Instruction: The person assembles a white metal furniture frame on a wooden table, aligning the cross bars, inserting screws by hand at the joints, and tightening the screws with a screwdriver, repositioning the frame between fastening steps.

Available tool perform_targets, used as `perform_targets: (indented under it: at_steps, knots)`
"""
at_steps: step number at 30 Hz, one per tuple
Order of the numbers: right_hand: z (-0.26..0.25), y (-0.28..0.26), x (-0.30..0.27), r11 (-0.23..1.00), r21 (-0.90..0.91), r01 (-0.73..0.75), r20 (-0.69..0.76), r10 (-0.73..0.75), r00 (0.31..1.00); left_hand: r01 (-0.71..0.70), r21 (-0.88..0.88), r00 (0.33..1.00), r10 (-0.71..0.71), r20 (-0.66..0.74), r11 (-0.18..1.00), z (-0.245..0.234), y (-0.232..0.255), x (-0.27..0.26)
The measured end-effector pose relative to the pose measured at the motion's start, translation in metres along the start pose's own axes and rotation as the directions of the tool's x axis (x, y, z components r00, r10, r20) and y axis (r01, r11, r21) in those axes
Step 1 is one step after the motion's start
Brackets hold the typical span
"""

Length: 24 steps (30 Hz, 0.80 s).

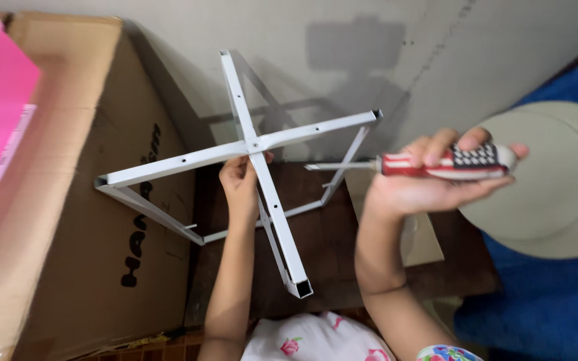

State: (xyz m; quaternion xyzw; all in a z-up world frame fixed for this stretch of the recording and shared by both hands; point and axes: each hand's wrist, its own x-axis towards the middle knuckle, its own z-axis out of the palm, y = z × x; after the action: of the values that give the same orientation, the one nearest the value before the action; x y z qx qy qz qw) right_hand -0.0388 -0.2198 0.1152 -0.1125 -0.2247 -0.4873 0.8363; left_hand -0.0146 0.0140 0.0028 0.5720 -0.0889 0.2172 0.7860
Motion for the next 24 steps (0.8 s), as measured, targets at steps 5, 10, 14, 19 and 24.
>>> perform_targets:
  at_steps: [5,10,14,19,24]
  knots:
    - [-0.101,-0.063,-0.039,0.938,-0.334,-0.096,-0.047,0.085,0.995,0.289,-0.43,0.952,-0.211,0.221,0.855,-0.008,-0.014,0.012]
    - [-0.228,-0.122,-0.13,0.689,-0.481,-0.542,-0.499,0.294,0.816,0.306,-0.499,0.939,-0.171,0.298,0.811,-0.012,-0.019,0.015]
    - [-0.312,-0.179,-0.194,0.62,-0.31,-0.721,-0.78,0.269,0.566,0.301,-0.42,0.926,-0.158,0.341,0.856,-0.017,-0.025,0.005]
    - [-0.335,-0.224,-0.245,0.615,-0.366,-0.699,-0.827,0.129,0.547,0.413,-0.175,0.7,-0.189,0.688,0.894,-0.052,-0.015,-0.084]
    - [-0.31,-0.214,-0.251,0.656,-0.429,-0.621,-0.789,0.063,0.611,0.315,0.056,0.637,-0.254,0.728,0.948,-0.069,-0.024,-0.18]
